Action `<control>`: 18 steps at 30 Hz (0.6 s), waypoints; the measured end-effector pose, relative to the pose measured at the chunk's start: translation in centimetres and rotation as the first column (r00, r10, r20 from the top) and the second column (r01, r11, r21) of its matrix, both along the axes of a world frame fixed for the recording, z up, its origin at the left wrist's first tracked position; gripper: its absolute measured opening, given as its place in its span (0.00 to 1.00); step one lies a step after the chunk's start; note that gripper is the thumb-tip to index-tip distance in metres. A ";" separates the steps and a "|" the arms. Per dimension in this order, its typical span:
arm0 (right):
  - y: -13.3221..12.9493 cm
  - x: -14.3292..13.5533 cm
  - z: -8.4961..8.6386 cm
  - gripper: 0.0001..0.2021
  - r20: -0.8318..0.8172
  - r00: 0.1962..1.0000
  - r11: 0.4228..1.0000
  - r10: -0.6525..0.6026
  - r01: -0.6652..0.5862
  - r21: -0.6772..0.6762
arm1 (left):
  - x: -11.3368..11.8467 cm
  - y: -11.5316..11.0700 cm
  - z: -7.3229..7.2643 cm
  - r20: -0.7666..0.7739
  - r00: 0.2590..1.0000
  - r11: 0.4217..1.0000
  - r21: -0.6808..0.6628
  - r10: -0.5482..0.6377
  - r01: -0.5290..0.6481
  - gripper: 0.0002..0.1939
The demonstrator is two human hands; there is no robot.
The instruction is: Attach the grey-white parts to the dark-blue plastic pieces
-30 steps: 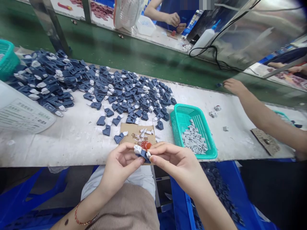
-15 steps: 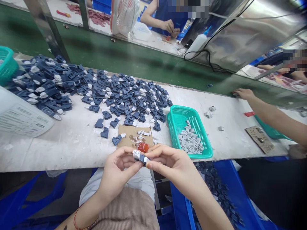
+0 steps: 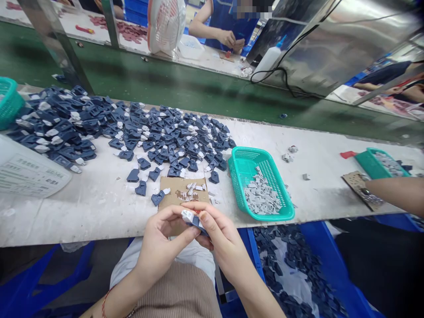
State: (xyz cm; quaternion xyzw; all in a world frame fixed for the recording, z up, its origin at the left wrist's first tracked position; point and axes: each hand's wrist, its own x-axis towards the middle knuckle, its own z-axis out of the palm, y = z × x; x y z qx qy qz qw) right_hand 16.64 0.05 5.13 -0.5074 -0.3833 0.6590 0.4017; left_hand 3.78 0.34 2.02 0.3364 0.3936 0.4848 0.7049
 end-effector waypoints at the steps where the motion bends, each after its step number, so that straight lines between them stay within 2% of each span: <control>1: 0.0 0.0 0.0 0.17 -0.014 1.000 1.000 -0.012 0.011 -0.015 | 0.1 0.1 -0.1 -0.010 1.000 1.000 -0.003 0.004 -0.004 0.08; 4: 0.1 0.2 0.1 0.19 -0.046 0.999 0.998 -0.021 0.018 -0.056 | 0.2 0.3 -0.2 -0.009 1.000 1.000 0.009 -0.018 0.018 0.08; 10: -0.1 1.2 0.4 0.16 0.103 0.994 0.998 0.030 -0.025 -0.056 | 0.2 0.8 0.0 -0.079 0.994 0.993 0.085 -0.072 0.078 0.06; 13: 0.0 1.8 0.4 0.18 0.096 0.995 1.000 0.022 -0.022 0.000 | -0.1 1.0 0.6 -0.091 0.992 0.990 0.095 -0.092 0.100 0.08; 15: 0.0 2.1 1.2 0.19 0.077 0.993 0.990 -0.093 0.084 0.111 | -0.5 1.3 1.1 -0.097 0.995 0.997 0.074 -0.027 0.034 0.09; 18: -0.3 2.6 3.9 0.19 -0.072 0.949 0.903 -0.307 0.315 0.293 | -1.6 2.3 1.4 -0.178 0.975 0.989 0.093 0.131 -0.116 0.11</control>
